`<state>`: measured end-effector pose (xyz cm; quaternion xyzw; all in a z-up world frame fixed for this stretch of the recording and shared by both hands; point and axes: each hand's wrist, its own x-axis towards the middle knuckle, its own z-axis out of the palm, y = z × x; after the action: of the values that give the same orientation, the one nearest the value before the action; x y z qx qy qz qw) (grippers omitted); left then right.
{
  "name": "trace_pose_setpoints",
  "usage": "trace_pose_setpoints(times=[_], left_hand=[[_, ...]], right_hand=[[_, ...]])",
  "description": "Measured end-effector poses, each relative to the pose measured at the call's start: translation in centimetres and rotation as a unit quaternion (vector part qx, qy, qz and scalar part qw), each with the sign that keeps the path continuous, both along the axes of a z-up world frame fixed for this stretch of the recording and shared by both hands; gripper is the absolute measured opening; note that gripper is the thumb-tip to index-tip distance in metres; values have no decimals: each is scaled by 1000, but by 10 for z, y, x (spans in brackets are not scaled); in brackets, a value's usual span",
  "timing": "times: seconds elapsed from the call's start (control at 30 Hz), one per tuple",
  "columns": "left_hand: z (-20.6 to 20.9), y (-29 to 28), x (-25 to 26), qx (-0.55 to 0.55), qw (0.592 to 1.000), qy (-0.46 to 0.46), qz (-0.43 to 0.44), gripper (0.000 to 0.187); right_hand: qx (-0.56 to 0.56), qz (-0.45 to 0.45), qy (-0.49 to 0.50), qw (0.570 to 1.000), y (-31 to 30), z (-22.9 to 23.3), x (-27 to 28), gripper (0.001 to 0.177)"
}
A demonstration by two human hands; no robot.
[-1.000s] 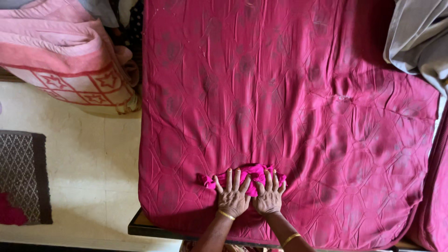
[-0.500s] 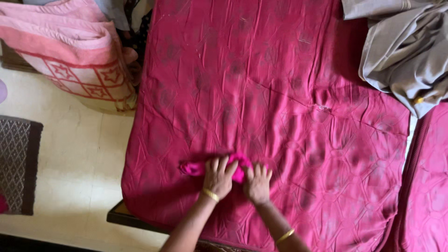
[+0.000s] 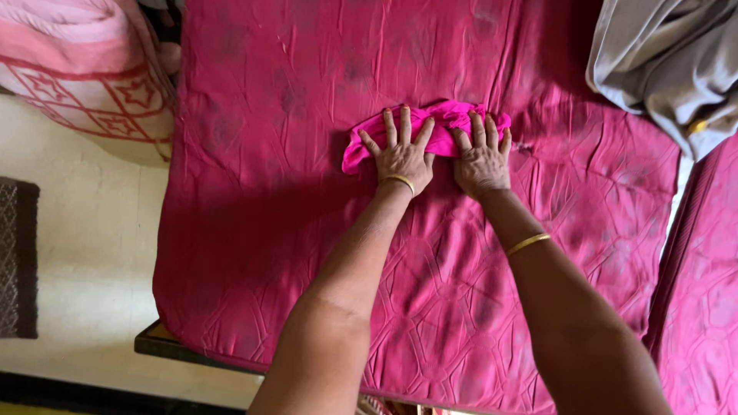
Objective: The person wipes a red patterned mattress surface with a pink cloth, moving systematically across the area. A gray patterned sheet is pushed aside to access more of the mattress.
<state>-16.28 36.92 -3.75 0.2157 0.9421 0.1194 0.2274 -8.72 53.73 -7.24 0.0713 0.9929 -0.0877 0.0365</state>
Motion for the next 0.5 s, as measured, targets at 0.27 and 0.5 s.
trace_pose_setpoints(times=[0.27,0.5], left_hand=[[2,-19,52,20,999,14,-22,65],[11,-41,102,11,999,-10,-52,64]], right_hand=[[-13,-48,-6,999,-31,-2,53,59],[-20,-49,-12,999,-59,20,108,66]])
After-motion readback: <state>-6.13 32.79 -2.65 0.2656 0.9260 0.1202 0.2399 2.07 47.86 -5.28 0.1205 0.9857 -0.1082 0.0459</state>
